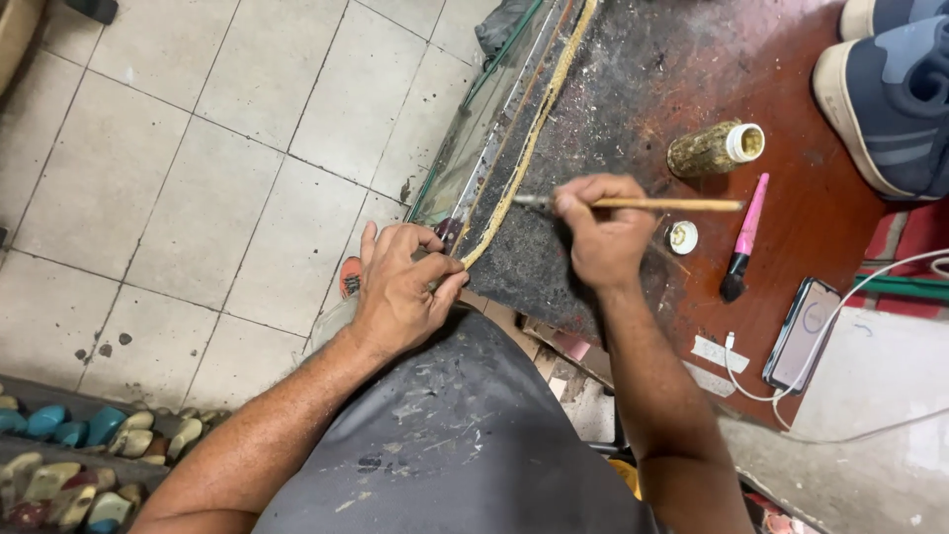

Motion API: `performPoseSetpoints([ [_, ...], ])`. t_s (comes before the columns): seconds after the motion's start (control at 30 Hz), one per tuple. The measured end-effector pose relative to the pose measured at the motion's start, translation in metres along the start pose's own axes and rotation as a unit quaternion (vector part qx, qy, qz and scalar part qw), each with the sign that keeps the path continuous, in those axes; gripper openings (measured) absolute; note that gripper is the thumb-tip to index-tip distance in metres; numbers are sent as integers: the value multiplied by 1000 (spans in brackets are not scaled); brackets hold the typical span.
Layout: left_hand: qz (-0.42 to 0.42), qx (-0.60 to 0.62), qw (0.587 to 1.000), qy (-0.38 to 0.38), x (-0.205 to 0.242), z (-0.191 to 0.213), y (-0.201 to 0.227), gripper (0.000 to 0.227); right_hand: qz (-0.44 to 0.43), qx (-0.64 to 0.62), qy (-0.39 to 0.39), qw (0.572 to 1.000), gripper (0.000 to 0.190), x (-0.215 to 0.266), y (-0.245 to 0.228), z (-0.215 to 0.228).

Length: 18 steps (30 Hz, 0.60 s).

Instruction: The person holds a long, thin, beige cord on a dark workbench and uses a paintbrush to apply a yellowish substance from a small jar onto the cord. The person repeatedly dips the brush into the jar and paints along the length of the cord, occasionally adjusting its position on the table.

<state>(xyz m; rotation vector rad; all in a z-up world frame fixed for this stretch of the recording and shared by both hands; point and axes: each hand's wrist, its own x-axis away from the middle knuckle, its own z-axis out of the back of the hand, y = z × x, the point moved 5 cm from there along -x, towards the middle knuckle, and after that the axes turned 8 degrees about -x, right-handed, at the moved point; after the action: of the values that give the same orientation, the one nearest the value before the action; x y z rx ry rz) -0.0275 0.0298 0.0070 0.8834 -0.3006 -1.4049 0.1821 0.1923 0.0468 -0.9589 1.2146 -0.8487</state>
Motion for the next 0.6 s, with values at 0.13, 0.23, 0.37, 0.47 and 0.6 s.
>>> performPoseSetpoints([
  [0.13,-6,0,1000,-3,4,1,1,10,17,19,-7,1000,25,-20,9,-1],
  [0.23,-10,1,1000,-1,1,2,2,10,62,51,-20,997,23,-11,3,-1],
  [0.37,-6,25,1000,18,5,-5,-4,12,16,-31,-147,989,24,65,-20,-26],
  [0.47,-26,53,997,55,10,-10,-6,11,85,4,-108,991,23,44,-26,-18],
  [0.6,-15,77,994,82,13,-16,-7,14,92,39,-107,989,24,82,-28,-11],
])
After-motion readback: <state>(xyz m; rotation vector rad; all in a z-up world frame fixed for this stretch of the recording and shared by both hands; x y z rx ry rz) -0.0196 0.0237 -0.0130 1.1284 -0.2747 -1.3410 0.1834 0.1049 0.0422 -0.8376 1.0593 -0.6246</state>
